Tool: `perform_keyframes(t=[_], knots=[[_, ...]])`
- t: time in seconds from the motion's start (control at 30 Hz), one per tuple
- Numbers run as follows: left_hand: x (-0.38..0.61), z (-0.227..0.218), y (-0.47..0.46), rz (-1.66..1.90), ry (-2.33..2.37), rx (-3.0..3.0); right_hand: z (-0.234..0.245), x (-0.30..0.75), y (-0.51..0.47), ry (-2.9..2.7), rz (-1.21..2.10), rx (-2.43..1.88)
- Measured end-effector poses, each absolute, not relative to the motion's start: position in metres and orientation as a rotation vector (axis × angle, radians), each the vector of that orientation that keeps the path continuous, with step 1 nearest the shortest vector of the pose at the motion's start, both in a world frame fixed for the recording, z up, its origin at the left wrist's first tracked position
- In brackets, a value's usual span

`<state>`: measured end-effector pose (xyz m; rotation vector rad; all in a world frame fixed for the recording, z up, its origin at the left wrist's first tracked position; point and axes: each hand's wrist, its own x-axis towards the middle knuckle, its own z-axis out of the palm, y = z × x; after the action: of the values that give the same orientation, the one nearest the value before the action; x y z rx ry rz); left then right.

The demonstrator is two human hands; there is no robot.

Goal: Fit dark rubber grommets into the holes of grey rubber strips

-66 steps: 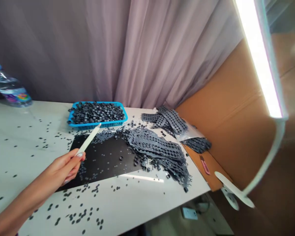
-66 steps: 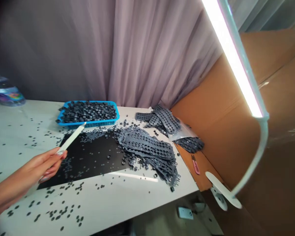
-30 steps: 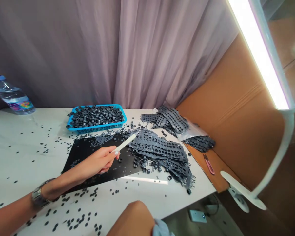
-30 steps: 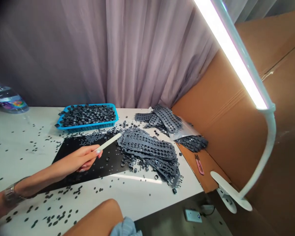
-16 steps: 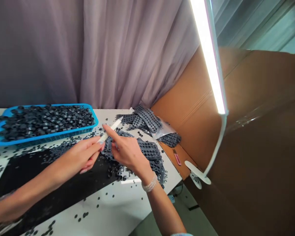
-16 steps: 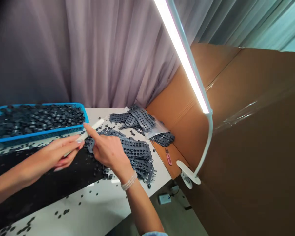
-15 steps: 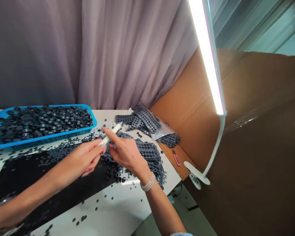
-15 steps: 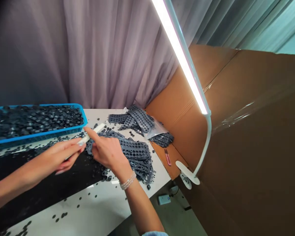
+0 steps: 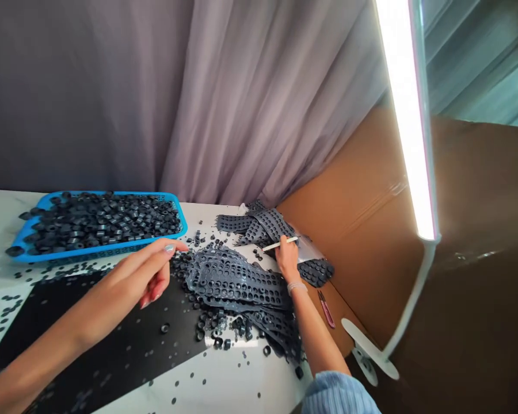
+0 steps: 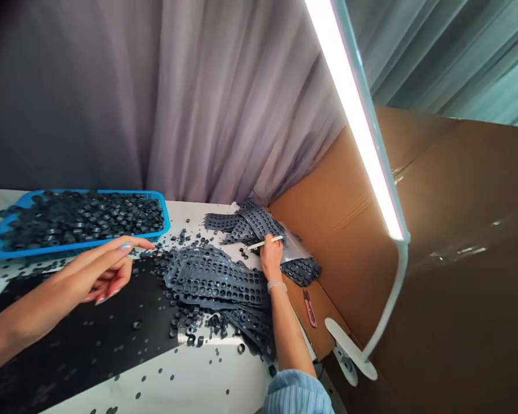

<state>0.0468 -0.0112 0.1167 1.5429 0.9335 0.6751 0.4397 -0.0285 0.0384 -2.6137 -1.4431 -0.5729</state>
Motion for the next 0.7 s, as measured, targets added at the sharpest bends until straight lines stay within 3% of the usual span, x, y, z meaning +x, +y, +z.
perform_keyframes(t=[0.17,0.5,0.6,0.7], knots=[[0.024,0.108,-0.003,0.663,0.993,1.484,0.067,0.455,-0.015,-1.435,-0.670,-2.631],[-0.024,0.085,-0.001,0.683,1.061,1.495,0.243,0.393,0.025,-1.636,-0.988,-2.124],[-0.031,0.070,-0.005,0.710,0.999,1.519,0.277,0.331,0.013,-1.840,-0.743,-1.881],[-0.047,0.055,-0.002,0.653,0.880,1.433,0.294,0.263,-0.016,-1.957,-0.252,-1.748]])
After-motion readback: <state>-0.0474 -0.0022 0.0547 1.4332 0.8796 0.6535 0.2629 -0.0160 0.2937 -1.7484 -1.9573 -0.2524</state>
